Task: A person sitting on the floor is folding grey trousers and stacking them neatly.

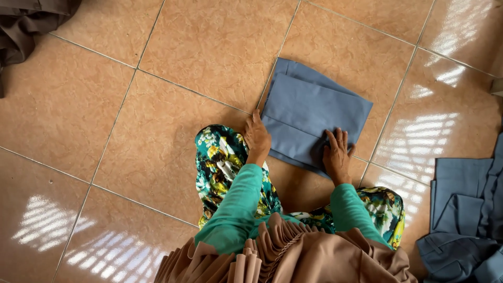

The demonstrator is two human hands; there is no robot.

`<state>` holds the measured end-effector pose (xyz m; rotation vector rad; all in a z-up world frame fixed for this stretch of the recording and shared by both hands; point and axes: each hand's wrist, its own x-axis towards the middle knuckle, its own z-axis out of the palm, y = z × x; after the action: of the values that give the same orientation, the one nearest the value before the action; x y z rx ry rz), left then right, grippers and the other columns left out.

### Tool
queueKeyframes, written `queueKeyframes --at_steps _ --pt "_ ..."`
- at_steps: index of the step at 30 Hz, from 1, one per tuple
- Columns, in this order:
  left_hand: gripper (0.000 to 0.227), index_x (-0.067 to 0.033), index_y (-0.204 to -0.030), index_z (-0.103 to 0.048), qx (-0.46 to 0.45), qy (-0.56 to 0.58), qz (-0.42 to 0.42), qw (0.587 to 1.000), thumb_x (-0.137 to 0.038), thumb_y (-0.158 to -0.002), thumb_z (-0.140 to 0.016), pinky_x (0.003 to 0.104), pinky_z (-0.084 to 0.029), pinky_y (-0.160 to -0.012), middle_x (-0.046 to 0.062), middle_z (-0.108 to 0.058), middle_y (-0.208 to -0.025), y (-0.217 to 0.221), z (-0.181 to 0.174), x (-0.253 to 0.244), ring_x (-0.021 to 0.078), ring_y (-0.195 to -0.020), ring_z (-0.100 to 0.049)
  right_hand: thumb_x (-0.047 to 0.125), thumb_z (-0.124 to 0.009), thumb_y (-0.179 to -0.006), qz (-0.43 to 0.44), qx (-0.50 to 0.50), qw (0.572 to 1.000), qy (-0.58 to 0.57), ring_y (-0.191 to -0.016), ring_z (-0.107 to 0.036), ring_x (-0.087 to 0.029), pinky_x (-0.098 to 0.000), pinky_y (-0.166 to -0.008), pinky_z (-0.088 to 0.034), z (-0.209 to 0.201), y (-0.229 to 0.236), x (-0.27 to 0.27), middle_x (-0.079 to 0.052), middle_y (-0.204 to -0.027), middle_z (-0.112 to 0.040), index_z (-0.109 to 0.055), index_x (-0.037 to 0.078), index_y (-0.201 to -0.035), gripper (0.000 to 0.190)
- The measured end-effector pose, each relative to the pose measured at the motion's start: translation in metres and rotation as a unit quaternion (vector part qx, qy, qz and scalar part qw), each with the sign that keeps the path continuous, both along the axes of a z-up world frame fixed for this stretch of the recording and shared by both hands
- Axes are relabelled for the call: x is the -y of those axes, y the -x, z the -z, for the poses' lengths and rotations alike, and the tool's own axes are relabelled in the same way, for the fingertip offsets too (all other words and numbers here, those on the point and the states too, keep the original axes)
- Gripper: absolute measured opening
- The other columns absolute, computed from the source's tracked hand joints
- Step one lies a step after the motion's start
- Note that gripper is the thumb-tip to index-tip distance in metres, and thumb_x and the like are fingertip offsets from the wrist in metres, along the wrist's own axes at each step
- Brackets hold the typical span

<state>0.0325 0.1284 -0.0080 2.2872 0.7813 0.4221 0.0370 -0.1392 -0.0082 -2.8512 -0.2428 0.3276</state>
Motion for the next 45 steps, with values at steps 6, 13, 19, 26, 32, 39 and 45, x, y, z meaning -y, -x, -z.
queueKeyframes --at_steps 6,13,19,26,32,39,45 --pt "0.069 -0.0223 -0.161 -0.031 -0.052 -0.241 0.185 0.951 -0.042 -0.099 -0.054 0.060 -0.023 -0.121 0.017 -0.023 -0.169 -0.016 0.041 0.032 0.0409 -0.154 -0.026 0.029 -0.056 -0.105 0.037 0.181 0.983 -0.014 -0.156 -0.016 -0.037 -0.0631 -0.118 -0.006 0.021 0.014 -0.053 -0.017 -0.169 -0.026 -0.038 0.027 -0.160 0.058" --pt "0.058 -0.0345 -0.158 -0.036 -0.076 -0.312 0.139 0.937 -0.055 -0.103 -0.039 0.062 -0.027 -0.116 0.008 -0.031 -0.165 -0.003 0.058 0.022 0.0388 -0.150 -0.030 0.055 -0.027 -0.109 0.056 0.026 0.997 0.043 -0.159 -0.002 -0.022 -0.0549 -0.124 0.005 0.038 0.043 -0.022 -0.001 -0.173 -0.011 -0.019 0.040 -0.163 0.057" --pt "0.058 -0.0354 -0.158 -0.036 -0.068 -0.321 0.114 0.938 -0.043 -0.101 -0.039 0.055 -0.029 -0.114 0.007 -0.032 -0.166 -0.007 0.056 0.025 0.0396 -0.151 -0.030 0.058 -0.028 -0.111 0.332 0.035 0.942 0.028 -0.158 -0.001 -0.033 -0.0691 -0.118 -0.002 0.061 0.007 0.027 -0.013 -0.173 -0.010 -0.016 0.032 -0.166 0.063" --pt "0.062 -0.0331 -0.159 -0.038 -0.067 -0.334 0.113 0.933 -0.036 -0.097 -0.041 0.055 -0.032 -0.112 0.010 -0.034 -0.166 -0.006 0.054 0.024 0.0412 -0.151 -0.030 0.059 -0.042 -0.104 -0.147 0.160 0.976 -0.027 -0.157 -0.017 -0.026 -0.0626 -0.123 -0.007 0.030 -0.073 -0.113 0.000 -0.170 -0.024 -0.035 0.033 -0.160 0.062" --pt "0.060 -0.0322 -0.158 -0.040 -0.039 -0.335 0.110 0.935 -0.029 -0.098 -0.038 0.053 -0.034 -0.111 0.011 -0.036 -0.165 -0.013 0.037 0.024 0.0424 -0.150 -0.033 0.043 -0.042 -0.113 0.027 0.171 0.972 0.160 -0.150 -0.031 -0.039 -0.0729 -0.104 -0.038 0.038 -0.152 0.044 -0.016 -0.166 -0.032 -0.037 0.017 -0.163 0.056" --pt "0.060 -0.0303 -0.158 -0.042 -0.027 -0.337 0.113 0.934 -0.027 -0.098 -0.040 0.052 -0.036 -0.110 0.012 -0.037 -0.165 -0.012 0.034 0.024 0.0426 -0.149 -0.034 0.051 -0.042 -0.112 0.196 0.127 0.972 0.023 -0.156 -0.015 -0.037 -0.0742 -0.116 -0.015 0.039 -0.138 -0.011 -0.017 -0.169 -0.020 -0.027 0.017 -0.165 0.064" --pt "0.061 -0.0302 -0.158 -0.041 -0.019 -0.352 0.107 0.930 -0.027 -0.097 -0.039 0.051 -0.035 -0.110 0.012 -0.039 -0.164 -0.015 0.038 0.023 0.0422 -0.149 -0.035 0.055 -0.053 -0.102 -0.076 0.252 0.965 0.017 -0.156 -0.025 -0.023 -0.0573 -0.122 -0.009 0.040 -0.061 -0.051 -0.001 -0.167 -0.035 -0.047 0.036 -0.155 0.056"
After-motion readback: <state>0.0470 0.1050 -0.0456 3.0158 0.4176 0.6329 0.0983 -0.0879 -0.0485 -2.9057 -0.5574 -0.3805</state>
